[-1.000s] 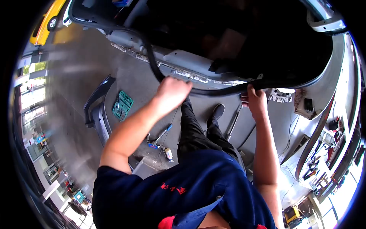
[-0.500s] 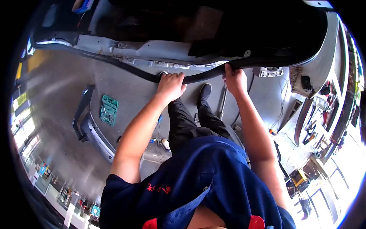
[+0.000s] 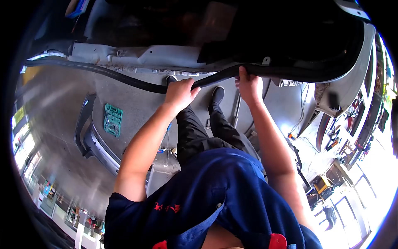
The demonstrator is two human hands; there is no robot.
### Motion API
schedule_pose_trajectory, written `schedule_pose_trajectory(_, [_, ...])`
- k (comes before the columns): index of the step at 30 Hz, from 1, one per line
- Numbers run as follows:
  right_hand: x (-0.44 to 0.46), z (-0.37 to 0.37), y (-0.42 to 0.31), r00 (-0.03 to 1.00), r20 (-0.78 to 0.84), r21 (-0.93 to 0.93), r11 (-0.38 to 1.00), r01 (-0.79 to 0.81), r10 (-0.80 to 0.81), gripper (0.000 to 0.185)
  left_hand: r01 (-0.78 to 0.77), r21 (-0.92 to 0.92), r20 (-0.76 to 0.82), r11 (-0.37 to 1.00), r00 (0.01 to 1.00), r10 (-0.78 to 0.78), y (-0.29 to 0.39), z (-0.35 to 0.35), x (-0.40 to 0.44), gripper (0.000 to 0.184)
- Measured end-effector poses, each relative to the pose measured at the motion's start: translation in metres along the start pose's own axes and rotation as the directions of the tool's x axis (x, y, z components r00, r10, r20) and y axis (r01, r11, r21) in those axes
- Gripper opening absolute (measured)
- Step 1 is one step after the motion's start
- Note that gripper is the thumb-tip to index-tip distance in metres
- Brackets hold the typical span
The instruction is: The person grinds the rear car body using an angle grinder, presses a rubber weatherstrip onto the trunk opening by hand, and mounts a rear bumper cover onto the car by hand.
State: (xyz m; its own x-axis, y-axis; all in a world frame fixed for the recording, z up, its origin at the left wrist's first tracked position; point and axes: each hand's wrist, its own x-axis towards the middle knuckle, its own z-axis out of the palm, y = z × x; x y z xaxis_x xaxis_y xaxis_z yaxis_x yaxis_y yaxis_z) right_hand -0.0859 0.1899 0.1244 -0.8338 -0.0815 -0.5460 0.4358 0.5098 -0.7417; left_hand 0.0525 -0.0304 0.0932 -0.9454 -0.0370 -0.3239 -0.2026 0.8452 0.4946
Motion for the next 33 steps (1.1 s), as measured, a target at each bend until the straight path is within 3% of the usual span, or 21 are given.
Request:
schedule_pose_trajectory(4, [-0.003, 0.021, -0.013, 0.996, -0.083, 0.123, 0.992, -0.023, 0.033, 0.035, 0.025, 0.011, -0.016, 1.0, 1.0, -0.024, 0.0, 0.008, 0.007, 0.034])
schedule_pose_trajectory(7, [-0.005, 0.026, -0.007, 0.993, -0.115, 0.175, 0.985, -0.013, 0.033, 0.035, 0.018, 0.008, -0.119, 1.0, 0.993, -0.017, -0.001, 0.01, 0.002, 0.035])
schedule_pose_trajectory(10, [0.002, 0.017, 0.001, 0.971, 0.206, 0.121, 0.982, -0.145, 0.118, 0.036, 0.08, -0.017, -0.099, 0.997, 0.992, -0.081, 0.006, 0.007, -0.001, 0.034])
schedule_pose_trajectory(12, [0.0, 0.032, 0.011, 0.863, 0.4, 0.109, 0.92, -0.377, 0.307, 0.039, 0.075, -0.05, -0.131, 0.996, 0.988, -0.081, 0.007, 0.01, -0.002, 0.034])
schedule_pose_trajectory(14, [-0.007, 0.046, 0.014, 0.85, 0.438, 0.299, 0.844, -0.446, 0.294, 0.039, 0.106, -0.096, -0.164, 0.99, 0.979, -0.121, 0.01, 0.009, -0.005, 0.033])
schedule_pose_trajectory(17, [-0.014, 0.053, 0.019, 0.89, 0.376, 0.405, 0.819, -0.407, 0.257, 0.038, 0.103, -0.087, -0.159, 0.991, 0.98, -0.116, 0.011, 0.005, -0.005, 0.033])
schedule_pose_trajectory(21, [-0.007, 0.058, 0.006, 0.886, 0.38, 0.342, 0.85, -0.401, 0.266, 0.035, 0.124, -0.114, -0.154, 0.986, 0.978, -0.141, 0.01, -0.001, 0.001, 0.032])
schedule_pose_trajectory(23, [-0.002, 0.069, -0.005, 0.894, 0.279, 0.266, 0.867, -0.422, 0.35, 0.036, 0.226, -0.108, -0.098, 0.968, 0.967, -0.237, 0.01, -0.009, 0.01, 0.032])
schedule_pose_trajectory(26, [-0.001, 0.076, -0.015, 0.867, 0.226, 0.217, 0.845, -0.489, 0.444, 0.034, 0.237, -0.049, -0.07, 0.97, 0.968, -0.24, 0.007, -0.015, 0.024, 0.034])
schedule_pose_trajectory(29, [-0.001, 0.067, -0.009, 0.883, 0.313, 0.227, 0.875, -0.427, 0.35, 0.037, 0.242, -0.034, -0.068, 0.97, 0.967, -0.244, 0.006, -0.015, 0.021, 0.04])
schedule_pose_trajectory(33, [-0.02, 0.091, -0.023, 0.65, 0.555, 0.137, 0.713, -0.688, 0.519, 0.047, 0.346, 0.008, -0.031, 0.938, 0.938, -0.346, 0.004, -0.021, 0.026, 0.047])
